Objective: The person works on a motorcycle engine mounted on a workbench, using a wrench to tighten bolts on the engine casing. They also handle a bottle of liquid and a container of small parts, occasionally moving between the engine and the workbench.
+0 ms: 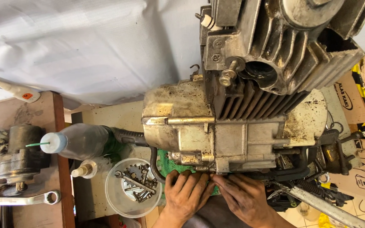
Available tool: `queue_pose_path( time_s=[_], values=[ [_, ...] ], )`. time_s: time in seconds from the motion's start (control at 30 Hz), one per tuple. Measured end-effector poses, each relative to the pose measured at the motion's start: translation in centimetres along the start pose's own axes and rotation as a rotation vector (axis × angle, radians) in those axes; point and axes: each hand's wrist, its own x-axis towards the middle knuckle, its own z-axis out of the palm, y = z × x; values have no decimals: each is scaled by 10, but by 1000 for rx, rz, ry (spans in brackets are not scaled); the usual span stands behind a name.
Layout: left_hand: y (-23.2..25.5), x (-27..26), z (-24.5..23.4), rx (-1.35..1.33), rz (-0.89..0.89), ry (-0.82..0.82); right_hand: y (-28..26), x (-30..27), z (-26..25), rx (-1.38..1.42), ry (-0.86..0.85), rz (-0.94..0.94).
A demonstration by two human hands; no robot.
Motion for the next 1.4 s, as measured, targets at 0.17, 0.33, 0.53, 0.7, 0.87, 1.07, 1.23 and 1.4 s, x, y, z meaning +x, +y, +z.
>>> queue_pose_path(
  time_s=[0.17, 0.33, 0.53, 0.7, 0.87, 1.07, 1.23, 1.4],
  values=[
    [-6, 9, -9, -40, 1, 15, 2, -1, 2, -57, -4, -125],
    [-16, 24, -29, -180, 39, -71, 11, -17, 1, -49, -46, 102],
    [-18, 30, -34, -211, 89, -210, 12, -10, 0, -227, -39, -246],
    [-10, 25, -28, -214, -4, -187, 8, -7, 5, 33, -22, 74],
    [-13, 19, -24, -131, 18, -115, 11, -4, -7, -30, 53, 1],
    [-28, 10, -25, -35, 188, -184, 23, -7, -25, -243, -3, -99],
    [-33, 23, -30, 12, 316, -237, 42, -27, -20, 16, -175, -204],
    [-33, 24, -26, -39, 287, -295, 45, -35, -17, -102, -76, -157]
  ],
)
